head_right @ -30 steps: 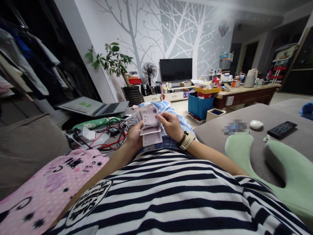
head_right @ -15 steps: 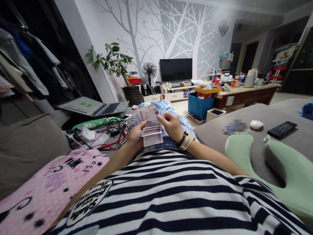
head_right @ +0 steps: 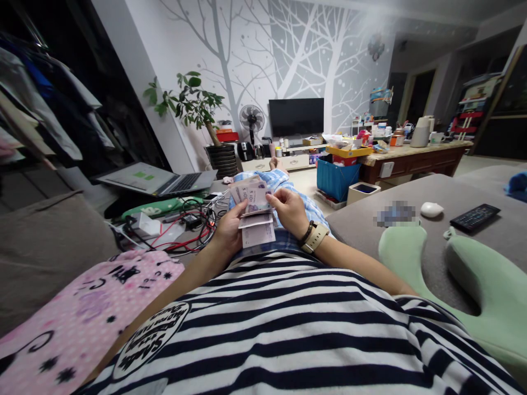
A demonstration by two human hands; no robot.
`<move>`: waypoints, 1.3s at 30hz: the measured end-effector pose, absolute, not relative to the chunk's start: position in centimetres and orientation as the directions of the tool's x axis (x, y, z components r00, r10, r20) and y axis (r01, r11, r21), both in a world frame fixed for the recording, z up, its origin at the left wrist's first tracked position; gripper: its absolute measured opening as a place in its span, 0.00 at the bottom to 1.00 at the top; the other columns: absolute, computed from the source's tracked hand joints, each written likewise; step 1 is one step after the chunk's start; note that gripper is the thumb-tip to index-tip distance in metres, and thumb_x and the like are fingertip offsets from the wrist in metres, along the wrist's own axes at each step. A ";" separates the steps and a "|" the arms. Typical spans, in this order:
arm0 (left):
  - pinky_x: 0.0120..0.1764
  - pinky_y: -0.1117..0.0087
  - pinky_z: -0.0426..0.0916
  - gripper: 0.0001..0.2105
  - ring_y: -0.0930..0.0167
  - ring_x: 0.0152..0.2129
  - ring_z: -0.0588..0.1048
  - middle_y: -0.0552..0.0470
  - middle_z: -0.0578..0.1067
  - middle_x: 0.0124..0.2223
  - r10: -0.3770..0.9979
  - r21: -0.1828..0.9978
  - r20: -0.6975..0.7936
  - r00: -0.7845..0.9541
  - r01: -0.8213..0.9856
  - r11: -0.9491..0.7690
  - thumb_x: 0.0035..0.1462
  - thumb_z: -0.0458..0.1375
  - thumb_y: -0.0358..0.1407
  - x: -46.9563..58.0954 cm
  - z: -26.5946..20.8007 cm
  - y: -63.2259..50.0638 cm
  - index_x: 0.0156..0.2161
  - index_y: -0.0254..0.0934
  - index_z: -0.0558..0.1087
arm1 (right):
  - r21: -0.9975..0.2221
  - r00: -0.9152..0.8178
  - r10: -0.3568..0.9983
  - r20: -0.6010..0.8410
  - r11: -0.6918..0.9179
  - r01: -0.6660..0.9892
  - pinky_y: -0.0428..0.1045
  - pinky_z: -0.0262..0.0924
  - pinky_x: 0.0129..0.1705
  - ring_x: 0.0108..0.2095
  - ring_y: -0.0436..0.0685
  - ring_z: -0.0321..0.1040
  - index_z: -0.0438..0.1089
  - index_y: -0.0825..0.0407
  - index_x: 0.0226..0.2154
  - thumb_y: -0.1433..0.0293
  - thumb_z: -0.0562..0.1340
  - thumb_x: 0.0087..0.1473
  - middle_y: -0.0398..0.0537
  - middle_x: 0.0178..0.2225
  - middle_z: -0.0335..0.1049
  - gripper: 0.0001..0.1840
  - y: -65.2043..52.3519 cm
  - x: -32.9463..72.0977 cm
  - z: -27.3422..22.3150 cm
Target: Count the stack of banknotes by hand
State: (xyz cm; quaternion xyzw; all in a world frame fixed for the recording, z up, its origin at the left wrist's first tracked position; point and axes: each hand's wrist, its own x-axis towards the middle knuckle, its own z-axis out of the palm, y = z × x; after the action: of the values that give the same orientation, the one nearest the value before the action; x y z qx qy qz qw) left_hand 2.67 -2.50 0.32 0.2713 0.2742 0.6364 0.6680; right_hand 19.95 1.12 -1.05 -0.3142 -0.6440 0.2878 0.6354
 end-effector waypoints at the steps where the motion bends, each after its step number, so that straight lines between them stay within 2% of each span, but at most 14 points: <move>1: 0.63 0.46 0.93 0.29 0.46 0.54 0.97 0.38 0.97 0.57 0.999 0.708 -0.023 0.050 -0.704 0.051 0.72 0.70 0.32 2.8 0.4 -2.6 0.76 0.34 0.86 | -0.765 0.004 0.765 0.644 0.644 0.035 0.56 0.59 0.40 0.33 0.57 0.60 0.67 0.43 0.27 0.29 0.78 0.58 0.41 0.27 0.66 0.40 1.2 19.9 -1.1; 6: 0.64 0.46 0.93 0.31 0.45 0.55 0.97 0.38 0.96 0.60 0.998 0.692 -0.015 0.060 -0.720 0.054 0.75 0.72 0.37 2.8 0.6 -2.7 0.79 0.37 0.84 | -0.740 -0.001 0.740 0.672 0.672 -0.008 0.56 0.59 0.41 0.33 0.56 0.60 0.69 0.44 0.28 0.29 0.77 0.58 0.41 0.27 0.67 0.39 1.2 19.8 -1.1; 10: 0.64 0.47 0.93 0.28 0.46 0.55 0.97 0.36 0.96 0.59 0.997 0.694 -0.043 0.071 -0.716 0.081 0.76 0.72 0.37 2.6 0.7 -2.7 0.77 0.33 0.86 | -0.729 -0.015 0.728 0.685 0.685 -0.024 0.56 0.59 0.40 0.33 0.56 0.60 0.70 0.44 0.29 0.31 0.77 0.60 0.41 0.28 0.68 0.37 1.1 19.8 -1.1; 18: 0.60 0.47 0.94 0.29 0.44 0.52 0.97 0.38 0.97 0.55 0.998 0.697 -0.015 0.064 -0.714 0.057 0.72 0.75 0.37 2.7 0.8 -2.7 0.75 0.34 0.88 | -0.722 -0.060 0.719 0.692 0.690 -0.060 0.55 0.60 0.39 0.33 0.56 0.60 0.69 0.44 0.29 0.27 0.79 0.59 0.41 0.28 0.66 0.41 0.7 19.8 -0.7; 24: 0.61 0.48 0.93 0.27 0.43 0.55 0.96 0.39 0.97 0.54 0.999 0.760 -0.025 0.021 -0.649 0.033 0.73 0.69 0.35 2.7 1.0 -2.8 0.73 0.35 0.89 | -0.720 -0.087 0.715 0.694 0.692 -0.061 0.55 0.59 0.39 0.32 0.56 0.57 0.68 0.43 0.29 0.23 0.78 0.58 0.40 0.27 0.62 0.44 0.3 19.9 -0.2; 28: 0.62 0.47 0.92 0.27 0.41 0.56 0.96 0.38 0.96 0.54 1.000 0.791 -0.005 -0.002 -0.611 0.003 0.71 0.72 0.37 2.7 0.9 -2.7 0.72 0.35 0.89 | -0.711 -0.093 0.705 0.703 0.701 -0.057 0.55 0.60 0.38 0.31 0.55 0.58 0.70 0.44 0.29 0.24 0.77 0.61 0.39 0.27 0.62 0.43 0.2 19.9 -0.1; 39: 0.59 0.48 0.93 0.26 0.43 0.53 0.97 0.40 0.97 0.53 0.999 0.767 0.039 0.023 -0.641 -0.015 0.70 0.74 0.39 2.4 0.0 -2.0 0.70 0.37 0.91 | -0.712 -0.076 0.708 0.702 0.701 -0.042 0.54 0.61 0.37 0.30 0.55 0.59 0.70 0.43 0.29 0.22 0.74 0.63 0.39 0.26 0.62 0.44 0.2 20.0 -0.3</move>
State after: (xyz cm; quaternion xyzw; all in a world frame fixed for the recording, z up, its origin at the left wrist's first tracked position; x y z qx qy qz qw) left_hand 2.38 -1.97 0.00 0.3154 0.2836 0.6387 0.6420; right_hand 20.01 0.17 -0.30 -0.2484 -0.6709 0.2965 0.6327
